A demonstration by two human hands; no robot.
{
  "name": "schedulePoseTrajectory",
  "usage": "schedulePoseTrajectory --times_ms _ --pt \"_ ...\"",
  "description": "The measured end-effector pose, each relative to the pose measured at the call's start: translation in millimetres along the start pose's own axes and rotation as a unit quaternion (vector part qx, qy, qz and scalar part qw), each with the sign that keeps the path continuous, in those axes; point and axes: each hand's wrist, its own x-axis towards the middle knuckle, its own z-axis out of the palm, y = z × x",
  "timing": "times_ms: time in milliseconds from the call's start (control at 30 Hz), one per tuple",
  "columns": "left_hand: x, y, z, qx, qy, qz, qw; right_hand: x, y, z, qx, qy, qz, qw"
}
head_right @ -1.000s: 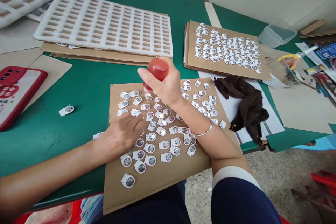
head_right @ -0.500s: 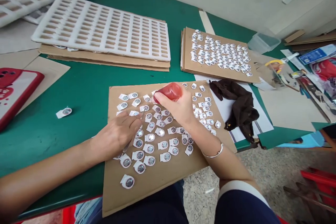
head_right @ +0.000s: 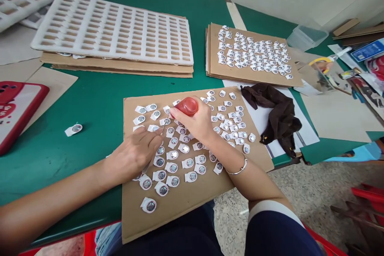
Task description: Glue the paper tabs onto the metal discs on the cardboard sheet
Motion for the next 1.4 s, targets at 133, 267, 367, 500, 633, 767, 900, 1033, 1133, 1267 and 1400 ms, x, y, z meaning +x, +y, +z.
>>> schedulePoseTrajectory --times_ms 133,267,367,500,633,767,900,1033,1133,1267,1400 --pt "-0.6 0.1 -0.5 -0.005 0.001 0.005 1.000 0.2 -0.7 -0.2 0.003 -0.006 -0.006 1.000" --pt "-1.4 0.1 0.1 0.003 0.004 0.007 1.000 0.6 0.0 0.0 -0.004 -0.005 -0.010 1.000" --pt "-1.3 0.1 0.9 0.013 0.002 0.009 1.000 0.8 0.8 0.0 -0.009 -0.008 -0.013 1.000" --pt "-0.7 -0.1 0.8 0.005 -0.001 0.008 1.000 0.7 1.1 -0.4 -0.013 -0.012 -0.018 1.000" --pt "-0.5 -0.1 0.0 -0.002 -0.002 0.008 1.000 0.2 1.1 -1.0 -0.013 -0.011 -0.027 1.000" --pt "-0.8 -0.1 0.5 -0.007 -0.006 0.002 1.000 -0.4 1.3 -1.6 -0.015 -0.013 -0.033 0.999" --pt "-1.1 -0.3 1.3 -0.013 -0.001 -0.001 1.000 -1.5 0.8 -2.2 -0.024 -0.016 -0.043 0.999" --pt "-1.1 -0.5 1.3 -0.010 -0.004 -0.002 1.000 -2.7 -0.5 -2.7 -0.033 -0.018 -0.057 0.998" --pt "-1.0 -0.8 1.4 -0.010 -0.006 0.001 1.000 -3.2 -0.9 -3.1 -0.035 -0.021 -0.079 0.996" --pt "-1.8 -1.0 1.4 -0.014 0.000 -0.005 1.000 -4.4 -0.3 -3.1 -0.044 -0.020 -0.109 0.993" --pt "-2.6 -0.6 1.4 -0.011 0.001 -0.006 1.000 -6.4 0.0 -3.4 -0.051 -0.020 -0.131 0.990"
